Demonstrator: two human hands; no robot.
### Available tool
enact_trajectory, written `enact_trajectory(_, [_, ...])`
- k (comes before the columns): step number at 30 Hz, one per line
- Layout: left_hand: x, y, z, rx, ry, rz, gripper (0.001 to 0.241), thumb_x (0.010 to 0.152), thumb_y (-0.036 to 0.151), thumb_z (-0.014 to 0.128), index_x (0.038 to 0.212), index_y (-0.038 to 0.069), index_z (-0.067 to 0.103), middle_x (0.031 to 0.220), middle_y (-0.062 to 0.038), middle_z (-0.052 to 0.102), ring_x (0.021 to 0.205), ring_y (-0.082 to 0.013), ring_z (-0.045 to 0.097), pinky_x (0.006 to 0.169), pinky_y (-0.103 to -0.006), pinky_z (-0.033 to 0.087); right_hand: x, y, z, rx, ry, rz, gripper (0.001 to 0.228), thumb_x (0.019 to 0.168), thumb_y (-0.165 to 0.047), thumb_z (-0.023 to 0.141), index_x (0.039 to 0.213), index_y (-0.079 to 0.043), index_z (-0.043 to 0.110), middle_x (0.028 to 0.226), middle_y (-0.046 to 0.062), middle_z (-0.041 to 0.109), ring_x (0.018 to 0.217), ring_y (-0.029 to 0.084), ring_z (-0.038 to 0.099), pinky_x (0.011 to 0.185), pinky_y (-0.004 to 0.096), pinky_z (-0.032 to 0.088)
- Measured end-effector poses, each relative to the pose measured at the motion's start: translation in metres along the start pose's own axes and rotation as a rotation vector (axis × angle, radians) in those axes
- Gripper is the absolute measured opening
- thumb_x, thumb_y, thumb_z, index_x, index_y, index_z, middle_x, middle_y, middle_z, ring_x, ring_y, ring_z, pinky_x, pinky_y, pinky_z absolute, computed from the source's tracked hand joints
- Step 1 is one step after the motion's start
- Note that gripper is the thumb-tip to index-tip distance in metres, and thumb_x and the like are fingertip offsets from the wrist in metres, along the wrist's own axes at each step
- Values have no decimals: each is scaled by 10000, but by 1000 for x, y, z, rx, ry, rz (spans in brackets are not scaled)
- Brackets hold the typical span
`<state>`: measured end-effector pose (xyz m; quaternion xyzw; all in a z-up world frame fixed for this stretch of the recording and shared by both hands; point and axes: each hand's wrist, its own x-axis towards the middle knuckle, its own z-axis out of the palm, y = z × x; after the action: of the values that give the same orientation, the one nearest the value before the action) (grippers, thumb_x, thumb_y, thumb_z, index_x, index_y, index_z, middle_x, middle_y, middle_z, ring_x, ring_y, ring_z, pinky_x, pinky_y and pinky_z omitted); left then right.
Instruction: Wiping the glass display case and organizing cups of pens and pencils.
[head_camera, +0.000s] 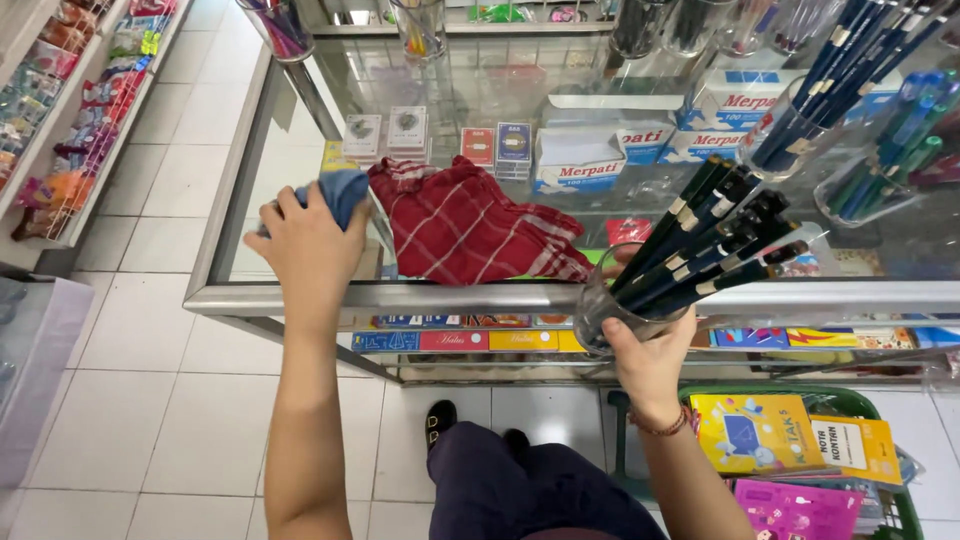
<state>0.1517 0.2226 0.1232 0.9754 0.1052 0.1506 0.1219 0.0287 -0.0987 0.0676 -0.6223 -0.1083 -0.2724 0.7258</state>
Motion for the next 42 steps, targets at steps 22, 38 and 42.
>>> enact_trajectory(22, [-135,127,-58,-1312,-53,719,797,807,310,791,1473,41,445,1458,-290,479,1347,-485,520,1095,-506,452,-7,17,-12,182,58,168,884,843,-426,899,1476,3,455,1367,93,606,1239,199,621,1083,354,514])
enact_trajectory(38, [-207,136,61,-1025,715,1057,128,778,252,841,877,293,772,1126,-30,603,1282,-539,554,1081,-731,497,10,-27,8,96,-24,33,907,944,-598,743,1531,8,408,1445,138,556,1308,232,576,1166,398,481])
enact_trajectory(42, [-197,144,11,-1096,646,943,222,818,343,808,1032,290,780,1263,-133,469,1274,-607,494,1076,-705,478,8,-19,2,92,13,6,857,971,-584,723,1504,15,421,1435,150,558,1300,240,574,1165,403,478])
